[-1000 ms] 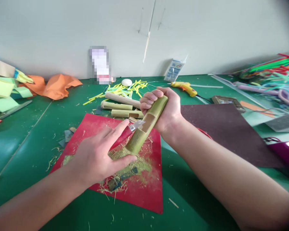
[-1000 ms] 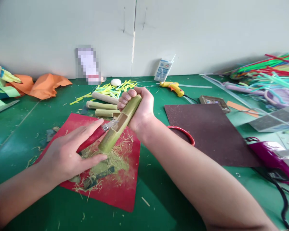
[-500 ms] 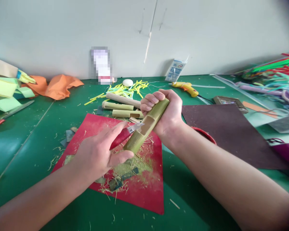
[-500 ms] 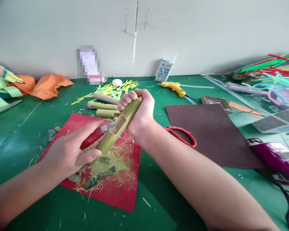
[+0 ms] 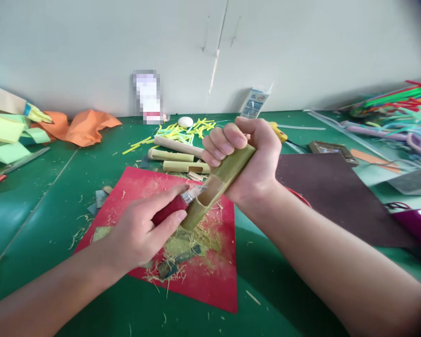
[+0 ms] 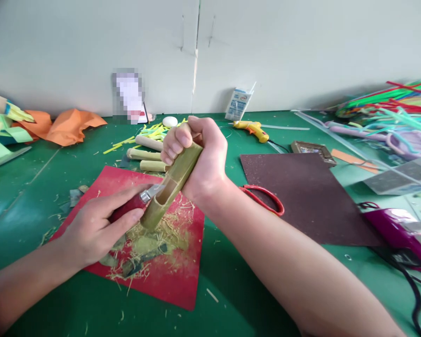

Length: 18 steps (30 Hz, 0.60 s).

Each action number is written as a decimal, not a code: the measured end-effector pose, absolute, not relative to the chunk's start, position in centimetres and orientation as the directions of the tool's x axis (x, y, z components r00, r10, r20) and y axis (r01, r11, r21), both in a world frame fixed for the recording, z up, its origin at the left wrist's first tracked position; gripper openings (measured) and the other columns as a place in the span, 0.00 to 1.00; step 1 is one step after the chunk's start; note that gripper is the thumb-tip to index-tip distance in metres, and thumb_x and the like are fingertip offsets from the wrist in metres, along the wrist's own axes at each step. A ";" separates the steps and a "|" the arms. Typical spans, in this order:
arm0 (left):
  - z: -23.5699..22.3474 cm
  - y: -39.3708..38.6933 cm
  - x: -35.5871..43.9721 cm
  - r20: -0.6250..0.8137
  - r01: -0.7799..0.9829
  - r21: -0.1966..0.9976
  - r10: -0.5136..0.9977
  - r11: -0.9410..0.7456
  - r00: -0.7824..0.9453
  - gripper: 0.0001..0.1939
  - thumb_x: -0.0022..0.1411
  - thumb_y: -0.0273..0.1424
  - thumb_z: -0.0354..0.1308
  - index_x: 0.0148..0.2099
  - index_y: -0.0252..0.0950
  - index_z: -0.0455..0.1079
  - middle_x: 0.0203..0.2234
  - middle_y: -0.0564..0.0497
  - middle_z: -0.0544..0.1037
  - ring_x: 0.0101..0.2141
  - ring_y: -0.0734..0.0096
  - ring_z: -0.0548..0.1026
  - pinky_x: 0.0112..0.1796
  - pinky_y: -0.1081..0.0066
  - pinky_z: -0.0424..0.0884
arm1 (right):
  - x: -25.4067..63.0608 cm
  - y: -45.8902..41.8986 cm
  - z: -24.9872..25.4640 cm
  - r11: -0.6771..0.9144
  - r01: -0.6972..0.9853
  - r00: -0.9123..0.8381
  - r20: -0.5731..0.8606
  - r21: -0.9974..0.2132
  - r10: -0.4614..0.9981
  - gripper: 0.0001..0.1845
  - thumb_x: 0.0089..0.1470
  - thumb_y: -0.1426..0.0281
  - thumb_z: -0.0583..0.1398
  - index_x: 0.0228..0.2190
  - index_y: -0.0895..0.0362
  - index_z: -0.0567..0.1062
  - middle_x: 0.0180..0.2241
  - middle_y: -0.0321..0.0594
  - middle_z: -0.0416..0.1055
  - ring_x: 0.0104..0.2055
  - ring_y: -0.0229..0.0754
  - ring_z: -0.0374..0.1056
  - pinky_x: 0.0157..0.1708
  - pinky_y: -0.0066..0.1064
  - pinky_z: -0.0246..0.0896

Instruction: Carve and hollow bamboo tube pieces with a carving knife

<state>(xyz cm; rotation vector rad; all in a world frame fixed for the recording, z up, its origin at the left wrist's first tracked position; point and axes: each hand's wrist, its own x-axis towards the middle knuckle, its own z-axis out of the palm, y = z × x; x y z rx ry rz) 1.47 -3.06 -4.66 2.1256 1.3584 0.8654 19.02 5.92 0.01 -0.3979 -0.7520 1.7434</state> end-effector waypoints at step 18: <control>-4.7 -3.6 1.8 0.361 0.658 0.600 0.888 -0.454 0.284 0.23 0.63 0.32 0.54 0.60 0.37 0.62 0.52 0.50 0.73 0.49 0.65 0.74 0.51 0.70 0.70 | 18.9 6.5 -0.7 -0.224 -0.708 -0.312 0.012 -0.669 0.950 0.26 0.53 0.63 0.57 0.16 0.54 0.46 0.16 0.30 0.46 0.17 0.32 0.47 0.16 0.27 0.49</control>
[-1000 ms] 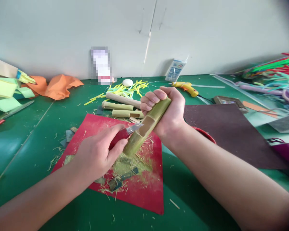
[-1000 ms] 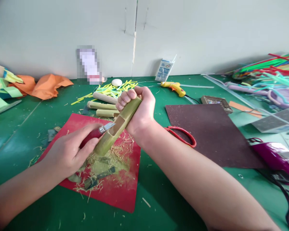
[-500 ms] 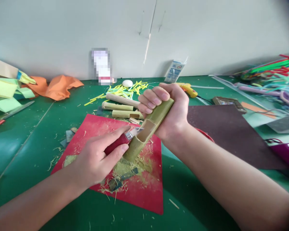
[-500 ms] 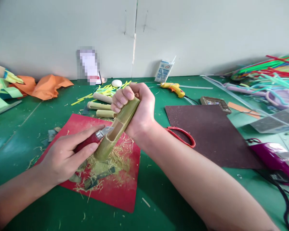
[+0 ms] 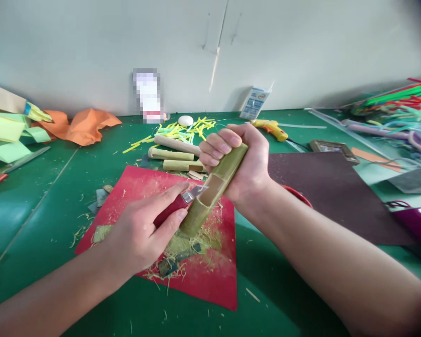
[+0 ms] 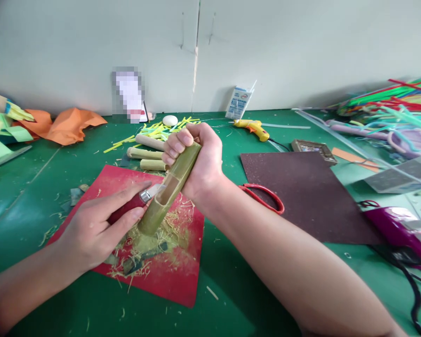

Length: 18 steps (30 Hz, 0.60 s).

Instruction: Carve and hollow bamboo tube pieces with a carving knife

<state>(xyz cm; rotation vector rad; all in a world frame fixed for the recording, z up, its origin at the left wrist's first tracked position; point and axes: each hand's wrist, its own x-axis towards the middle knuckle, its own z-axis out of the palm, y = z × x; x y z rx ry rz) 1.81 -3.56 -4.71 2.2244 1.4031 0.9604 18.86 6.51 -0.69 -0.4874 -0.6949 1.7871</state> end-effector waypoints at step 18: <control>-5.0 -3.6 2.1 0.394 0.724 0.503 0.871 -0.472 0.294 0.22 0.64 0.33 0.53 0.60 0.38 0.62 0.49 0.48 0.75 0.45 0.65 0.76 0.46 0.70 0.74 | 18.8 6.4 -0.9 -0.287 -0.717 -0.354 -0.023 -0.635 0.935 0.21 0.53 0.65 0.54 0.16 0.54 0.49 0.16 0.30 0.47 0.18 0.32 0.48 0.17 0.26 0.50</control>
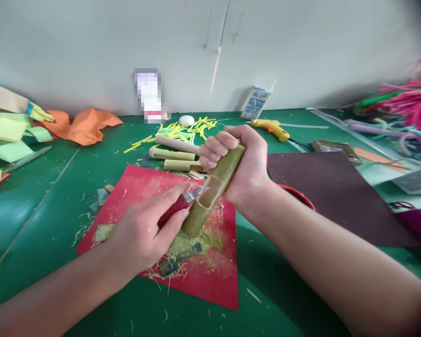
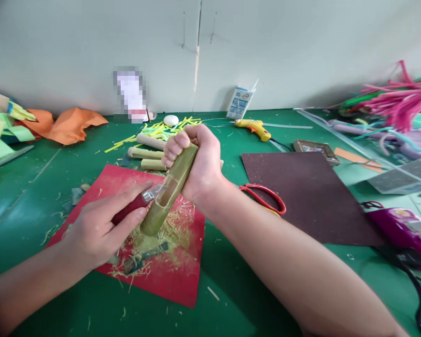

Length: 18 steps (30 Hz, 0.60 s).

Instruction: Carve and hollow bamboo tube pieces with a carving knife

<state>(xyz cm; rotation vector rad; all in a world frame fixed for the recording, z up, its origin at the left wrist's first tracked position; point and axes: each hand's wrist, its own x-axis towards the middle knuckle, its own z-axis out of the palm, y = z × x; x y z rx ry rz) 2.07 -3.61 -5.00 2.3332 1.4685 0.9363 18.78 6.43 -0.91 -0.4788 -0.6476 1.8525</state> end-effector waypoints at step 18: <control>-5.1 -3.4 2.1 0.397 0.694 0.527 0.864 -0.491 0.310 0.22 0.64 0.31 0.52 0.60 0.36 0.61 0.52 0.48 0.73 0.48 0.65 0.74 0.49 0.70 0.72 | 18.6 6.5 -1.3 -0.306 -0.715 -0.358 -0.047 -0.629 0.932 0.19 0.52 0.67 0.53 0.16 0.54 0.51 0.15 0.30 0.50 0.17 0.32 0.49 0.17 0.27 0.51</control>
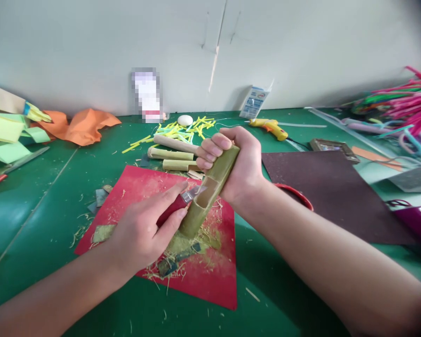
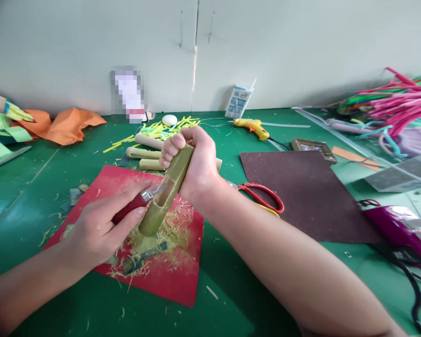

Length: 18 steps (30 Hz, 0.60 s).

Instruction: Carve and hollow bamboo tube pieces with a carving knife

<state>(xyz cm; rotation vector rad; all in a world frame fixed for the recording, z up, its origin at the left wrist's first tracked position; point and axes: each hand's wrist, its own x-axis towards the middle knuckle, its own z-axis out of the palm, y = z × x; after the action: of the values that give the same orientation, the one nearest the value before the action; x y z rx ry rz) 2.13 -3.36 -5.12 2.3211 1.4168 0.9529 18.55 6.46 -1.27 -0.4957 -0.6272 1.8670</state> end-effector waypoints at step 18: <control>-5.5 -3.6 2.3 0.343 0.690 0.586 0.901 -0.426 0.265 0.23 0.64 0.32 0.53 0.61 0.37 0.61 0.52 0.51 0.73 0.49 0.69 0.73 0.51 0.75 0.68 | 18.5 6.4 -1.1 -0.350 -0.676 -0.362 -0.121 -0.649 0.924 0.15 0.49 0.69 0.52 0.16 0.54 0.52 0.16 0.30 0.46 0.18 0.32 0.46 0.17 0.25 0.49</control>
<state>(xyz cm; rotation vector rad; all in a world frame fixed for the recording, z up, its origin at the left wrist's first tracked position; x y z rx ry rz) 2.29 -3.64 -5.54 2.2223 1.4575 0.9311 18.51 6.39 -1.05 -0.5857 -0.6154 1.8895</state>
